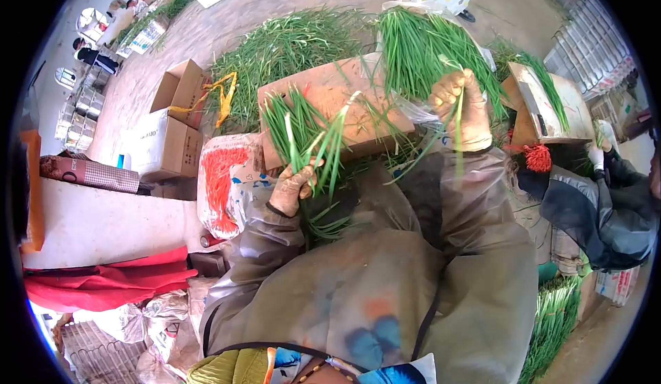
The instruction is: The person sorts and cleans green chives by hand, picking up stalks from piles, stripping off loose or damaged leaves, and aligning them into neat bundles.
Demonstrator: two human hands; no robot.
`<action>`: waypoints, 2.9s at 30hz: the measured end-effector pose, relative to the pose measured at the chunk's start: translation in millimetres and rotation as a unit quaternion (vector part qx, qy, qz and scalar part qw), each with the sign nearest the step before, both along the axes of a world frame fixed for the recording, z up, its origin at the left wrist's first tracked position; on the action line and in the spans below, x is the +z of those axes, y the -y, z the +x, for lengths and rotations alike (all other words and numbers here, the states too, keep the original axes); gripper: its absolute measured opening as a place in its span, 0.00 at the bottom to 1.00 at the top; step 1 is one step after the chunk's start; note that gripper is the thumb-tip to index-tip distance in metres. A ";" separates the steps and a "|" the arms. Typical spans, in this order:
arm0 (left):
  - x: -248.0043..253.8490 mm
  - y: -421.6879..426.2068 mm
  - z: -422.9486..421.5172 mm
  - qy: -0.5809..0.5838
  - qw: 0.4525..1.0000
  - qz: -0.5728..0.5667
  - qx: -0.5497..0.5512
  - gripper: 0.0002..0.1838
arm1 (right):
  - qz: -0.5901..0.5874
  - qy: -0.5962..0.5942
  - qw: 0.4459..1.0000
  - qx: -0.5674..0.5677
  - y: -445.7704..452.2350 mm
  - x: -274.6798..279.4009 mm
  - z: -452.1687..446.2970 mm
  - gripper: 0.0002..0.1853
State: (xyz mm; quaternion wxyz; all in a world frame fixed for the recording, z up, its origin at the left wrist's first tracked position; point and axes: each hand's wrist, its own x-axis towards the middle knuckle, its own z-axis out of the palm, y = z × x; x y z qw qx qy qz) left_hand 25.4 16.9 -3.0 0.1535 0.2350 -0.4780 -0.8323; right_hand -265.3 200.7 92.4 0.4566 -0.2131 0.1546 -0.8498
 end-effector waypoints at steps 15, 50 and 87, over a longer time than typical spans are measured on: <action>-0.1 -2.5 10.4 -0.024 0.999 0.024 0.011 0.15 | 0.342 -0.592 0.718 -0.129 99.4 -48.0 59.8 0.14; 1.1 -3.7 -40.7 -0.007 1.000 -0.014 0.014 0.08 | 0.437 -0.535 0.715 -0.108 62.8 -121.2 20.9 0.12; -12.3 -21.2 -84.2 -0.021 0.951 -0.205 -0.232 0.30 | 0.336 -0.344 0.876 -0.049 58.2 -49.6 26.9 0.13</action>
